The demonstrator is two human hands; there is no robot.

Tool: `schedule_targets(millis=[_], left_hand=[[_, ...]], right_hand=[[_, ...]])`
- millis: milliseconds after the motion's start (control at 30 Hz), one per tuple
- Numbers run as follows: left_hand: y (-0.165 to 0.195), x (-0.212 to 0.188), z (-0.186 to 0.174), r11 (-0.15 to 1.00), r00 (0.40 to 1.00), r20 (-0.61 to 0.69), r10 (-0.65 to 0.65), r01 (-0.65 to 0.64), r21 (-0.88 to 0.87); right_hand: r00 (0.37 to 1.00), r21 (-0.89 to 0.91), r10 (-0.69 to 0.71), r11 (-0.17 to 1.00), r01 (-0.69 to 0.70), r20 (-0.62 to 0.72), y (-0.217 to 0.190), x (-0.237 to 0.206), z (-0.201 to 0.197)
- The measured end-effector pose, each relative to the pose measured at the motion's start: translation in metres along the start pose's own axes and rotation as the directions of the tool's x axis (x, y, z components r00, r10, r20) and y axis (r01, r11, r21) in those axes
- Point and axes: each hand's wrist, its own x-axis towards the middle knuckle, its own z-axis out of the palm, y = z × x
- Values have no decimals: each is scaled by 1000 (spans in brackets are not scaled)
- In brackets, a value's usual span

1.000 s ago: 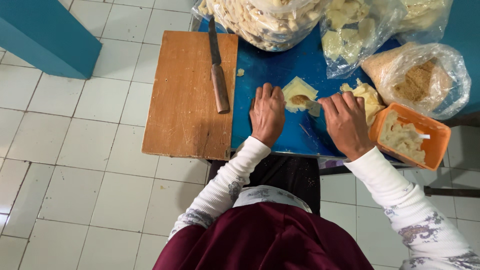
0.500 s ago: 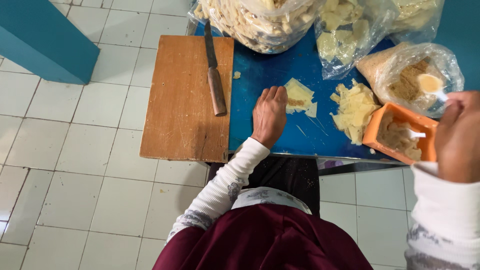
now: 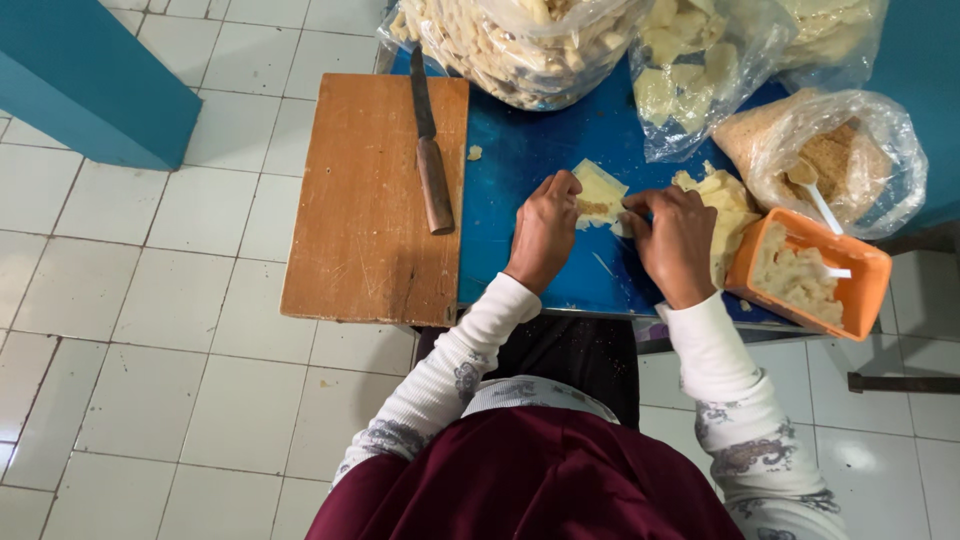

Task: The person sits at a table and stacks thin yellow sheets on the work surface, spooning brown powder from a plastic bag onto them. They fold and press the sheets together and place finished pieces into an orange container.

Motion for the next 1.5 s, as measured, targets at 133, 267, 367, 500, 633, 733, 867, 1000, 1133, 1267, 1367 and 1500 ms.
schedule_targets(millis=[133, 267, 367, 500, 633, 733, 867, 1000, 1133, 1267, 1367, 1500], left_hand=[[-4, -1, -2, 999, 999, 31, 16, -15, -31], [-8, -3, -2, 998, 997, 51, 57, -55, -30], [-9, -5, -3, 998, 994, 89, 65, -65, -12], [-11, -6, -3, 999, 992, 110, 54, -54, -1], [-13, -5, -2, 995, 989, 111, 96, -100, 27], [-12, -5, -2, 992, 984, 137, 113, -120, 44], [-8, -6, -2, 987, 978, 163, 132, -145, 70], [-6, -4, 2, 965, 977, 143, 159, -185, 186], [-5, 7, 10, 908, 979, 113, 169, -199, 369], [0, 15, 16, 923, 980, 69, 185, -198, 331], [2, 18, 17, 953, 989, 59, 135, -146, 266], [3, 12, 11, 978, 990, 83, 113, -125, 165]], right_hand=[[998, 49, 57, 997, -57, -8, -10, 1, 1], [995, 148, 104, 984, -103, 3, -15, 5, 0], [997, 321, 78, 944, -79, 15, -17, 8, -2], [999, 360, -42, 932, 47, -23, -19, 8, -2], [991, 170, -136, 976, 134, -2, -19, 4, 2], [981, 89, -190, 977, 192, -30, -18, 0, 5], [982, 73, -188, 979, 189, -25, -18, 4, 8], [994, 150, -99, 984, 92, 38, -19, 19, 7], [998, 273, -49, 961, 37, 38, -23, 27, 3], [998, 340, 5, 940, -27, 66, -25, 24, 1], [993, 222, -115, 968, 115, -9, -25, 18, -1], [977, 221, -212, 951, 214, -35, -22, 13, -1]])
